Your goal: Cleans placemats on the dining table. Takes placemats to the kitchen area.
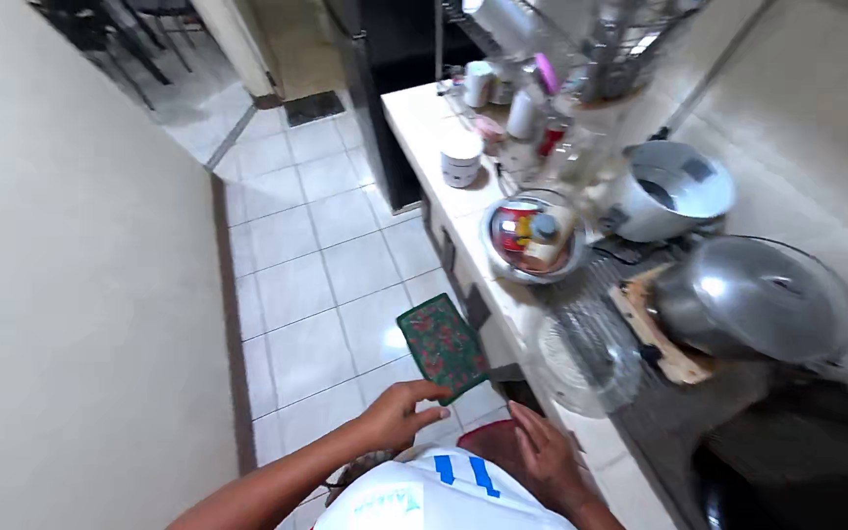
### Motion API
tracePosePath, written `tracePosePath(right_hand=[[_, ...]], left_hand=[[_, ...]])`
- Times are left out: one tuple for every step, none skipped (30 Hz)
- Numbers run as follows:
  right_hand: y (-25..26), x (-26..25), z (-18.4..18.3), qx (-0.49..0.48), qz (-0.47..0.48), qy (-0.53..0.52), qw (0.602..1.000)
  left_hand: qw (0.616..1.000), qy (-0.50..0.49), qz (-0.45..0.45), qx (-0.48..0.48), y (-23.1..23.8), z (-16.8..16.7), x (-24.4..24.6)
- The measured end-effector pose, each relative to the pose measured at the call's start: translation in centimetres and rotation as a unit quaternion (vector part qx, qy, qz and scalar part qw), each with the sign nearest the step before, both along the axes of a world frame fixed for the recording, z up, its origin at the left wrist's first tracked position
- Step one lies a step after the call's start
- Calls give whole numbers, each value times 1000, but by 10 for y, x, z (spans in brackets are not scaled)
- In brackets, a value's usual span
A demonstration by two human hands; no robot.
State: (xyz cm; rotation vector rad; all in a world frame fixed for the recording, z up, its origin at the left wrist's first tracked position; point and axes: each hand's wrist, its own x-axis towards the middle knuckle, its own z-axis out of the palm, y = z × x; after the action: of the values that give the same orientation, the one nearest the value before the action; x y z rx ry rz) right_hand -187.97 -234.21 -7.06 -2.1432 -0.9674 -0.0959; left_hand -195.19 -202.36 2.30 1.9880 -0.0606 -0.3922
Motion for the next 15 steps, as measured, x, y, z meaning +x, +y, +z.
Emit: tracePosePath(right_hand=[[26,5,-1,-6,1,25,1000],[52,10,-3,1,-2,57,998],[80,15,-5,16,-9,88,996],[110,22,-8,35,-16,115,993],[142,30,-10,56,-19,136,989],[173,36,-11,74,-18,146,986],[204,42,-12,85,-13,150,985],[235,49,-13,92,-3,145,985],[264,58,-13,93,9,129,987],[291,70,-14,84,20,107,990],[316,84,-15,70,30,87,993],[338,98,-17,54,34,73,995],[360,115,-18,39,35,71,996],[382,133,-19,29,36,83,996],[406,153,-19,25,35,101,994]], left_hand=[[998,25,62,-9,37,1,-15],[992,49,118,-20,72,1,-30],[983,69,170,-30,104,1,-42],[972,82,219,-35,133,0,-51],[959,90,264,-39,158,-1,-57],[947,95,304,-45,180,-2,-60],[936,97,333,-56,199,-3,-62],[928,95,353,-71,218,-4,-62],[923,92,363,-85,237,-6,-58],[922,91,365,-90,256,-10,-52],[925,93,359,-80,276,-16,-44],[933,93,344,-51,297,-22,-36],[942,87,323,-3,320,-27,-27],[948,73,304,53,343,-31,-18],[948,57,295,104,368,-35,-8]])
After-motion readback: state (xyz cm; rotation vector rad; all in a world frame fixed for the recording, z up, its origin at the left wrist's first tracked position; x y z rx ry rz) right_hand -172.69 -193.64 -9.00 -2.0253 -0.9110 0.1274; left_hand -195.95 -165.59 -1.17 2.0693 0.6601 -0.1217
